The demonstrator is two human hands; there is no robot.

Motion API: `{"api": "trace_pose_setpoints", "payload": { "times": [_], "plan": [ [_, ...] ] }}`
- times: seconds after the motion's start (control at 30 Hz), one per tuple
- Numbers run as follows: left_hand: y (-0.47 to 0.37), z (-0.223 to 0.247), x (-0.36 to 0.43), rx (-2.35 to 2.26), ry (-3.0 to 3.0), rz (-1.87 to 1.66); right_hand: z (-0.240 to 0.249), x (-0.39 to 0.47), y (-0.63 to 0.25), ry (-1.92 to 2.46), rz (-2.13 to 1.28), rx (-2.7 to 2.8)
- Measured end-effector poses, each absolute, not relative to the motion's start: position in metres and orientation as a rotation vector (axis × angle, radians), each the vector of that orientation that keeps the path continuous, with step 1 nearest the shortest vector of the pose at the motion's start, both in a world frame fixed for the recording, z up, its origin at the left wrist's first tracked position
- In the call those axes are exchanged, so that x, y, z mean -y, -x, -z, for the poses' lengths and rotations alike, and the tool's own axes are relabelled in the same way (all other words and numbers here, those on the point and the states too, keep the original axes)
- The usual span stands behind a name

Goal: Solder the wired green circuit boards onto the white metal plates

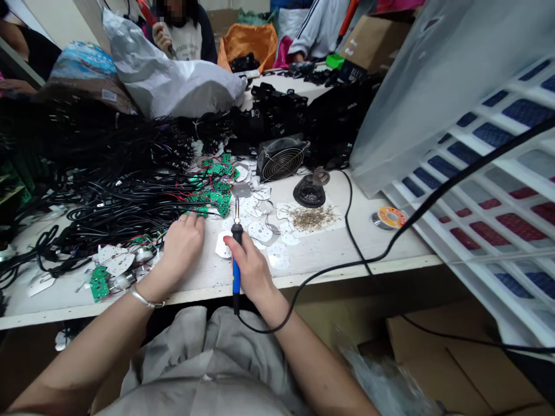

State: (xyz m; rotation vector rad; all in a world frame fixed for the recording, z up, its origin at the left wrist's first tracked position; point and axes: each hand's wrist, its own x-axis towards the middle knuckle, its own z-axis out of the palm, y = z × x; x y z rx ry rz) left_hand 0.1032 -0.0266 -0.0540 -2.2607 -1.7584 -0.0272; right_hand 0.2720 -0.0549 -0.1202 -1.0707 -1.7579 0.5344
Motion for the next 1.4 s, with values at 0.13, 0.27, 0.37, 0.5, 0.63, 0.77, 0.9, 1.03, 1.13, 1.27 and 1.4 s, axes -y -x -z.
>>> {"api": "trace_pose_setpoints", "payload": {
  "times": [0.13,0.27,0.37,0.5,0.63,0.77,0.9,1.03,1.13,1.27,1.4],
  "plan": [
    [-0.071,0.052,0.025,1.598,2.260,-0.024,0.117,0.054,-0.273,1.136,-0.371,1.813],
    [-0.028,0.045,0.042,1.395,2.316,0.096,0.113,0.054,-0.273,1.142,-0.203,1.845],
    [-0.009,0.037,0.049,1.387,2.290,0.167,0.113,0.055,-0.272,1.061,-0.203,1.881],
    [-0.001,0.030,0.047,1.365,2.214,0.221,0.116,0.056,-0.271,0.947,-0.314,1.972],
    [-0.013,0.039,0.034,1.358,2.279,0.030,0.115,0.057,-0.272,0.926,-0.384,1.991],
    [-0.026,0.054,0.017,1.422,2.361,-0.028,0.112,0.061,-0.275,0.950,-0.506,1.948],
    [-0.034,0.061,0.011,1.546,2.323,0.156,0.112,0.063,-0.277,1.016,-0.465,1.899],
    [-0.039,0.062,0.014,1.578,2.246,0.217,0.112,0.063,-0.277,1.022,-0.480,1.953],
    [-0.037,0.057,0.019,1.567,2.301,0.156,0.112,0.064,-0.277,0.999,-0.488,2.000],
    [-0.030,0.046,0.027,1.528,2.339,0.069,0.114,0.065,-0.276,1.047,-0.457,2.003],
    [-0.028,0.041,0.030,1.525,2.327,0.064,0.115,0.065,-0.276,1.024,-0.416,2.009]
  ]
}}
